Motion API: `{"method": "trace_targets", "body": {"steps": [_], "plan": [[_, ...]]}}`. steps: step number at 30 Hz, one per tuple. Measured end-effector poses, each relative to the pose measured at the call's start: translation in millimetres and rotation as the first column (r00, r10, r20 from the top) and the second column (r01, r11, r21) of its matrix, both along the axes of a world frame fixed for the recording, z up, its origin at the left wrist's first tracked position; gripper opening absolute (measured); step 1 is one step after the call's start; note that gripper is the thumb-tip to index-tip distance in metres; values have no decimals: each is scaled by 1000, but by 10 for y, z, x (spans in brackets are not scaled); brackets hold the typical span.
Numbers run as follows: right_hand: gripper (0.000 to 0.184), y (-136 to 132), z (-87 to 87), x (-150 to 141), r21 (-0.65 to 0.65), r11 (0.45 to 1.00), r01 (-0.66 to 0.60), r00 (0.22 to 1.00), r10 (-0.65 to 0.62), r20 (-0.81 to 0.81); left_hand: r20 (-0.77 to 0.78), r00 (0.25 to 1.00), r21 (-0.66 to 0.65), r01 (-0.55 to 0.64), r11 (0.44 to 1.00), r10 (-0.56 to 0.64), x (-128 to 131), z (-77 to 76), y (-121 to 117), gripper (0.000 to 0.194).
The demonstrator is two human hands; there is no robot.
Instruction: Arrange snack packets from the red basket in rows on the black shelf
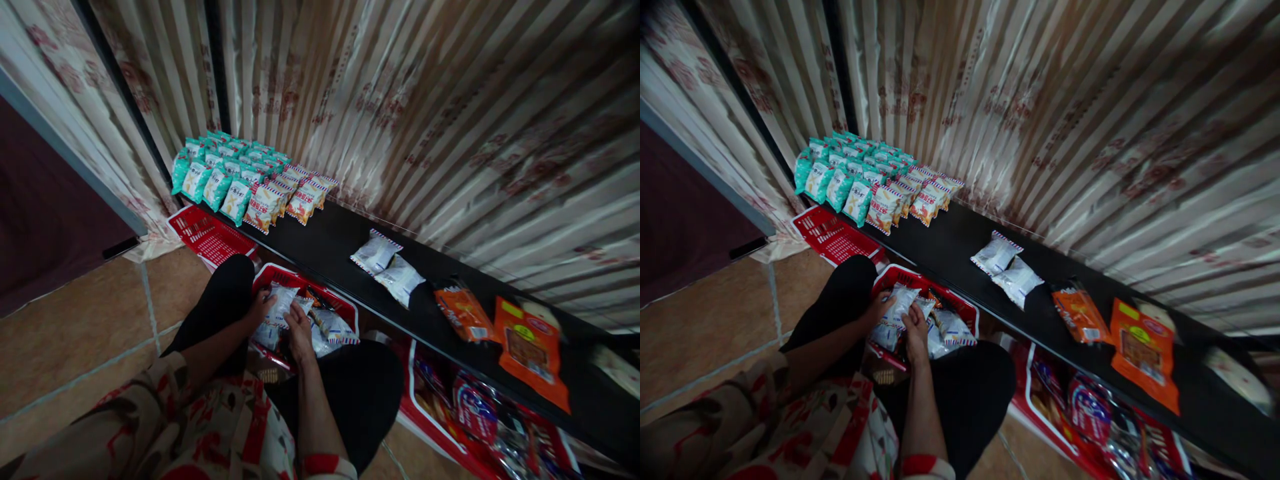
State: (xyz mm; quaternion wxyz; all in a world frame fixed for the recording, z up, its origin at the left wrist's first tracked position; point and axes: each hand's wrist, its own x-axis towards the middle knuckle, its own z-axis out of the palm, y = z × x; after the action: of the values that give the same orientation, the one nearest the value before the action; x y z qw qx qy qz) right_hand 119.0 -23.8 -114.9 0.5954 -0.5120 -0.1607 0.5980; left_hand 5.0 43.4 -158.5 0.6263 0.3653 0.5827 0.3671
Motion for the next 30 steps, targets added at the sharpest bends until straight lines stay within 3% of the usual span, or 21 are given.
{"method": "trace_targets", "body": {"steps": [9,16,24,30], "plan": [[50,6,-2,-10,-69,998,1,999,3,47,-72,996,85,52,995,-46,3,43,-56,46],[47,-28,71,-41,-57,990,-128,975,136,178,-96,988,175,135,975,-119,-7,104,-76,51],[43,-30,-62,3,-51,995,-83,929,96,359,-106,974,91,208,974,-199,-11,162,-86,48],[41,-38,5,-22,-49,994,-94,960,103,261,-7,967,-2,254,967,-254,-25,315,-9,43]]}}
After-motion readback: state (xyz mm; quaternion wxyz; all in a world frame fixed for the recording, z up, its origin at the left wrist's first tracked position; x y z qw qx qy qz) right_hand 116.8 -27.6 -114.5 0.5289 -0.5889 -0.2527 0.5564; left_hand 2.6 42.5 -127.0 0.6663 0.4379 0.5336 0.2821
